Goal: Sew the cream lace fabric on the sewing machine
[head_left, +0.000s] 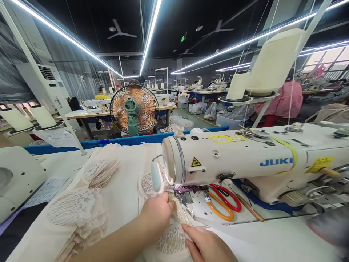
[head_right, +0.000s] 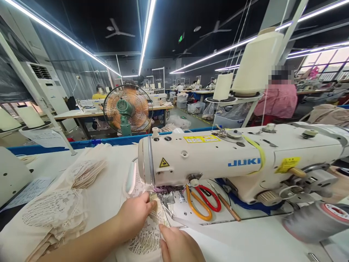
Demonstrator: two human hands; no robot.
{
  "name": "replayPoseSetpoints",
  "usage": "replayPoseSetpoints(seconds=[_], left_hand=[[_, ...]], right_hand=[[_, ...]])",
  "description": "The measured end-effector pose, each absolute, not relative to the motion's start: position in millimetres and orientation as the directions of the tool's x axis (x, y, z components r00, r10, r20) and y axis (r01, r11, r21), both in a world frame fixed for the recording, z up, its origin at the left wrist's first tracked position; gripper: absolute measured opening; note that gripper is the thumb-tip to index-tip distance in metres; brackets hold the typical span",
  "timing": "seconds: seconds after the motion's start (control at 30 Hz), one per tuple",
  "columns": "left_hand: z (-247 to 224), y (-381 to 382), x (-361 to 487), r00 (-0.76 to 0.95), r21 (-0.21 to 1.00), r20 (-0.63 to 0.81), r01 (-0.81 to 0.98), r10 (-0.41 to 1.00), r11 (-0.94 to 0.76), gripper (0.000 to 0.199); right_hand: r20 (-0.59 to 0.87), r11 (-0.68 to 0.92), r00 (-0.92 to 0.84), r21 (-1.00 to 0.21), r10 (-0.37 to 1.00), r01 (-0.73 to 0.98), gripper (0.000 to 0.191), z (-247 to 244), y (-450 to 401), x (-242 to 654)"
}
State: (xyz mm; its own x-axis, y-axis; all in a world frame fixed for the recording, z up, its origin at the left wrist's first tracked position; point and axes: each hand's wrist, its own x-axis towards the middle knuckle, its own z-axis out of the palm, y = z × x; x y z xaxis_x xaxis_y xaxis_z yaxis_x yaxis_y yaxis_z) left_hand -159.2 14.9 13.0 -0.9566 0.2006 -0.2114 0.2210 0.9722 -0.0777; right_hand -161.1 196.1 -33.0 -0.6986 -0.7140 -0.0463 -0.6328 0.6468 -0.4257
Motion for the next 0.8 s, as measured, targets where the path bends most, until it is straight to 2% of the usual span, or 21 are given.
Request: replayPoseSetpoints(seconds=[0.17,0.3,0.8], left_hand=[[11.9,15.8,-165.8,-0.962,-0.049,-0.198,0.200,0.187,0.979,0.033],[5.7,16.8,-168.8,-0.971,-0.033,-0.165,0.180,0.172,0.983,0.029],[-0.9,17.7,-171.4,-0.989,-0.001,-0.098,0.116,0.115,0.993,0.023]], right_hand=[[-0.145,0.712,-0.742,-0.448,-0.654,-0.540,0.044,-18.3,189.9,-164.3],[-0.184,0.734,-0.744,-0.426,-0.643,-0.529,0.045,-8.3,188.3,-167.0],[-0.125,0.728,-0.755,-0.405,-0.644,-0.553,0.045,-23.1,188.1,-173.1]])
